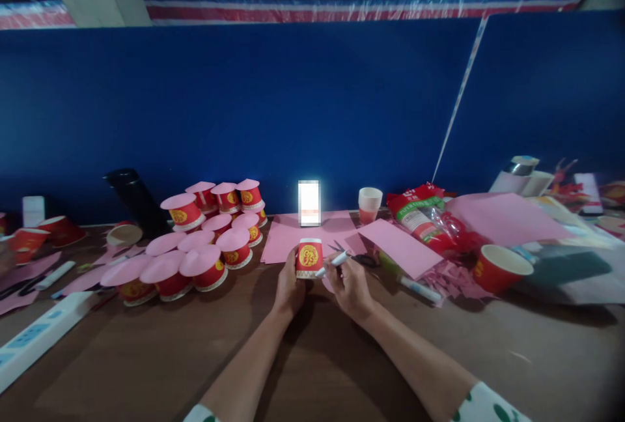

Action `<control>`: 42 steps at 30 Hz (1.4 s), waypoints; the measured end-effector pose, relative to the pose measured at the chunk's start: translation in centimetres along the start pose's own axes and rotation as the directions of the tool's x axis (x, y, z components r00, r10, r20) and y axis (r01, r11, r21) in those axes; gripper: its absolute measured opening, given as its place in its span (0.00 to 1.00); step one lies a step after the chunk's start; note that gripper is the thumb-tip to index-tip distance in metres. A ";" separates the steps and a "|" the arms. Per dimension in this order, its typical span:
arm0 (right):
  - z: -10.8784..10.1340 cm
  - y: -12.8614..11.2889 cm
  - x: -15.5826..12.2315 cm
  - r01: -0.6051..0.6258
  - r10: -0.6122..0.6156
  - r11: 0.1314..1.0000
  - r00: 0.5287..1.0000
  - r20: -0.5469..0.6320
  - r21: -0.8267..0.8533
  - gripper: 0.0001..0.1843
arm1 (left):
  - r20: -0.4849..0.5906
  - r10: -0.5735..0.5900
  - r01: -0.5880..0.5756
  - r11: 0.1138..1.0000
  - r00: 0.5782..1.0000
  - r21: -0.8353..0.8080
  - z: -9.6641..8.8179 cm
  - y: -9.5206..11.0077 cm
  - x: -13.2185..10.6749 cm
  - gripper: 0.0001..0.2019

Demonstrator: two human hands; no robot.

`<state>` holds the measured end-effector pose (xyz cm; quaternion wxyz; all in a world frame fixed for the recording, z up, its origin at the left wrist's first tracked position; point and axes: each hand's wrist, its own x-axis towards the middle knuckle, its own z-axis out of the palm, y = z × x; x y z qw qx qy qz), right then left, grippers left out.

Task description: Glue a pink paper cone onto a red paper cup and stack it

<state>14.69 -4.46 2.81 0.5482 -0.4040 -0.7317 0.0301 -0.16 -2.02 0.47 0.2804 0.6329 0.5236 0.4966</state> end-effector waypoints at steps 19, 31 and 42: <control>0.0 0.2 0.1 -0.007 0.007 1.000 0.999 -0.033 0.009 0.08 | -0.008 0.024 -0.024 1.000 1.000 -0.007 0.0 0.1 0.0 0.21; 0.0 0.5 0.0 -0.009 0.009 1.000 0.999 -0.045 0.006 0.08 | 0.003 0.024 -0.024 1.000 1.000 -0.006 0.1 0.2 0.0 0.24; -0.2 0.1 0.2 -0.034 0.033 0.999 0.998 -0.060 -0.010 0.09 | 0.006 -0.017 0.017 1.000 1.000 -0.013 0.1 0.3 0.0 0.25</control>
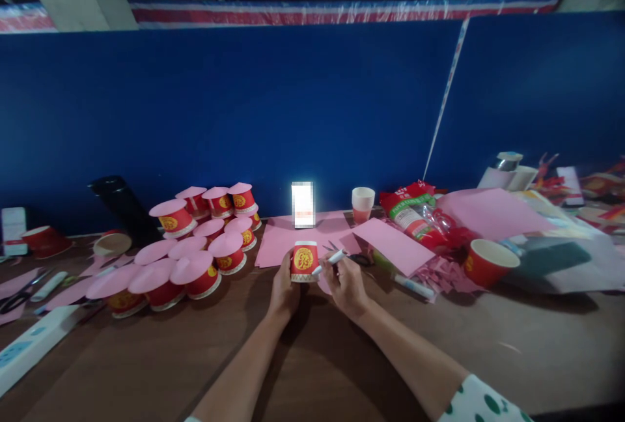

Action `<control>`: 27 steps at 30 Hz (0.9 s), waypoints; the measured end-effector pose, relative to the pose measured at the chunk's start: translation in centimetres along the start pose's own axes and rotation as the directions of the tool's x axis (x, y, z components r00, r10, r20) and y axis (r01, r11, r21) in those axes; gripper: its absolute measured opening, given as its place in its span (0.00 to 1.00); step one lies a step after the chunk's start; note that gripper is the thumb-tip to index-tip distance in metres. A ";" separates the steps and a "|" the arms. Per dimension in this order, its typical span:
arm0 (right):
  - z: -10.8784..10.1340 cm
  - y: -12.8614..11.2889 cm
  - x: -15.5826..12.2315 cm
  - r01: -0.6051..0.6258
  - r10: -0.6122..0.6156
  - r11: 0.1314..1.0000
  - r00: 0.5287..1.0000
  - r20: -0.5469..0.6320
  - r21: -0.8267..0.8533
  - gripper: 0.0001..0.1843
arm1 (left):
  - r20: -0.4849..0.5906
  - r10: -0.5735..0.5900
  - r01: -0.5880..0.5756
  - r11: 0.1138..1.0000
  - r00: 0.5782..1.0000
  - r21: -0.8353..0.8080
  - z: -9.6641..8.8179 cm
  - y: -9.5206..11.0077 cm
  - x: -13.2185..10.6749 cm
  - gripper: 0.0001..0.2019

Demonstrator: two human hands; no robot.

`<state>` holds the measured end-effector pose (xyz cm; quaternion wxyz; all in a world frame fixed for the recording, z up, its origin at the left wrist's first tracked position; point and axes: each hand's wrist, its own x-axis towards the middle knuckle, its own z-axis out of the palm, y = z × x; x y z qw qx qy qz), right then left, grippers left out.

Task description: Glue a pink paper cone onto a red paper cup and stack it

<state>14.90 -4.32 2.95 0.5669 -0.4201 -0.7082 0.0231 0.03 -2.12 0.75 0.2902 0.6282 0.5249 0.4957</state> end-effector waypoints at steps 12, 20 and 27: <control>0.0 0.1 0.1 0.013 -0.013 1.000 1.000 0.012 -0.001 0.10 | 0.008 -0.006 0.006 1.000 1.000 -0.007 0.0 0.1 0.0 0.25; 0.0 0.2 0.1 -0.007 0.006 1.000 0.999 0.045 0.019 0.10 | 0.000 0.037 -0.037 0.999 0.999 0.010 0.1 -1.0 0.2 0.23; 0.2 0.3 0.0 -0.016 0.015 1.000 0.997 0.080 0.002 0.12 | -0.012 0.056 -0.056 0.998 0.998 -0.025 0.2 -1.1 0.2 0.23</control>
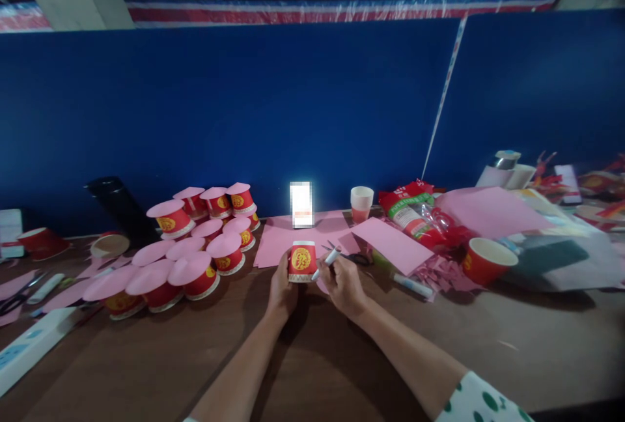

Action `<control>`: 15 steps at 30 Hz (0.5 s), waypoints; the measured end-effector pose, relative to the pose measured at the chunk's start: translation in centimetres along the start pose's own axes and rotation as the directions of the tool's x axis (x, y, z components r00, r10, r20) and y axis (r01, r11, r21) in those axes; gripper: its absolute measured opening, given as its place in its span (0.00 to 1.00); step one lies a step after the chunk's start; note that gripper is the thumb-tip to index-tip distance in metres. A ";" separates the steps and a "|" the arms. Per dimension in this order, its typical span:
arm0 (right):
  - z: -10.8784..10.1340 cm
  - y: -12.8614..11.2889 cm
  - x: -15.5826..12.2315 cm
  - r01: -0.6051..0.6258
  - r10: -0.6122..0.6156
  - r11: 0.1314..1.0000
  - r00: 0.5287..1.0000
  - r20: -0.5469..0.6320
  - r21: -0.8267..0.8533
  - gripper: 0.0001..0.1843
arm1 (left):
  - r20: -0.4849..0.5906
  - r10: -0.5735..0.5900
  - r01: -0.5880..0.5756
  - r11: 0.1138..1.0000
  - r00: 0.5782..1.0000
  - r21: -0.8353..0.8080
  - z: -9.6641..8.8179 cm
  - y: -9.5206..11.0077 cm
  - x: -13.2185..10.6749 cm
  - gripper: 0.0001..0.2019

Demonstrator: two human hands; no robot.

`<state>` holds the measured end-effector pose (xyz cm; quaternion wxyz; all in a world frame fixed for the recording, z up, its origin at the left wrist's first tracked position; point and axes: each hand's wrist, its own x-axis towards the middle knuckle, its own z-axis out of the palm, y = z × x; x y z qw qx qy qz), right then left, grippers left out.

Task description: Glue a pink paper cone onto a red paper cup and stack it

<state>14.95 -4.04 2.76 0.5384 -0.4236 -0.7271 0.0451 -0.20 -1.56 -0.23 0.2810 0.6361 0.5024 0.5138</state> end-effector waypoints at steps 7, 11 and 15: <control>0.1 0.0 -0.1 -0.006 0.006 1.000 1.000 -0.013 0.011 0.12 | -0.003 -0.011 0.011 1.000 1.000 0.009 -0.2 -0.1 0.1 0.24; 0.1 0.0 -0.1 -0.004 0.004 1.000 0.999 -0.040 0.001 0.12 | 0.009 0.004 -0.004 1.000 1.000 0.019 -0.2 0.0 0.1 0.24; 0.0 0.0 0.0 -0.006 0.006 1.000 0.998 -0.059 -0.003 0.11 | 0.009 -0.015 0.015 0.999 1.000 0.037 -0.2 0.5 0.1 0.24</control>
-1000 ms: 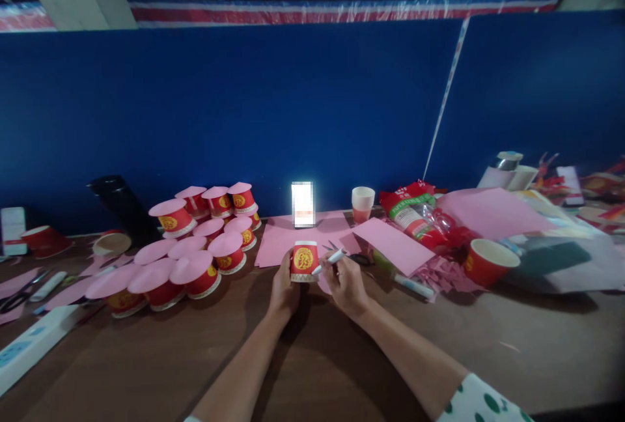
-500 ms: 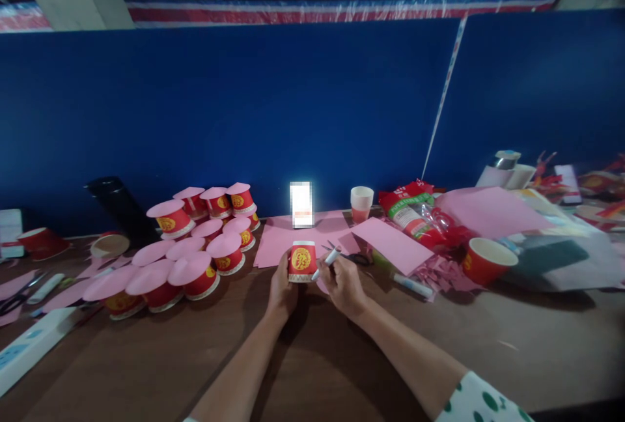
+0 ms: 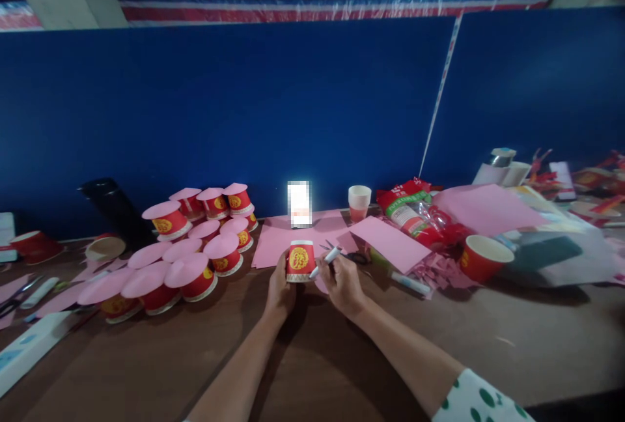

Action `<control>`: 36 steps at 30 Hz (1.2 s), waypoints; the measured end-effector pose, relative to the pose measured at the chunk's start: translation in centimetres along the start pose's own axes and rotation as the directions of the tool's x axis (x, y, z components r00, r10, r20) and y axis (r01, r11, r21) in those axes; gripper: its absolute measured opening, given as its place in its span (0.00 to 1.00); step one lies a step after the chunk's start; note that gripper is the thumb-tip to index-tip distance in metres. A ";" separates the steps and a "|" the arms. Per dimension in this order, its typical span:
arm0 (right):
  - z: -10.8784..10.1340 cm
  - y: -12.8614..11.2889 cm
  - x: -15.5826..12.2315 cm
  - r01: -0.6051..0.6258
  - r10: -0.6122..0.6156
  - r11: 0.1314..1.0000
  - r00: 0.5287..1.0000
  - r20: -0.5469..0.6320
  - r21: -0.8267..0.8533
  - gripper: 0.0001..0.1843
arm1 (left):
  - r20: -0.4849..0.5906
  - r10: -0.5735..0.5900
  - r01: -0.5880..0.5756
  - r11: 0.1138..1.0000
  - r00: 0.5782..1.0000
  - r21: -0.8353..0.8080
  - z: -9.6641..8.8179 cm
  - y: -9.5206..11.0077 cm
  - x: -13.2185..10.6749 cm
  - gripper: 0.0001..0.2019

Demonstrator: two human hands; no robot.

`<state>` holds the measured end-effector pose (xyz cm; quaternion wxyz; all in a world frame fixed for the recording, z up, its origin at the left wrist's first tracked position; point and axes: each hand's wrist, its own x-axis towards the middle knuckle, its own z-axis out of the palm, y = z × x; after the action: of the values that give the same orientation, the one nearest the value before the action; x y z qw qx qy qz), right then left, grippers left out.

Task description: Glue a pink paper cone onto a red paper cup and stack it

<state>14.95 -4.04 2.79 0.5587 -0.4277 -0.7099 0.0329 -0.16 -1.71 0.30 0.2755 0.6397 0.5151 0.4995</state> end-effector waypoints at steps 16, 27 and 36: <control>-0.3 -0.1 0.2 0.001 -0.001 1.000 1.000 -0.029 -0.016 0.10 | 0.015 0.000 0.001 1.000 1.000 -0.015 0.1 0.0 0.0 0.23; -0.3 -0.1 0.2 0.005 -0.006 1.000 0.999 -0.043 -0.017 0.10 | 0.007 0.016 -0.015 1.000 1.000 -0.020 0.2 -0.1 0.0 0.23; -0.3 -0.1 0.2 0.012 -0.012 1.000 0.999 -0.050 -0.009 0.09 | 0.000 0.030 -0.030 0.999 1.000 -0.042 0.2 -0.3 0.0 0.22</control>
<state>15.11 -4.07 3.09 0.5744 -0.4266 -0.6984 0.0160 -0.08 -1.55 -0.07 0.2817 0.6415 0.4947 0.5141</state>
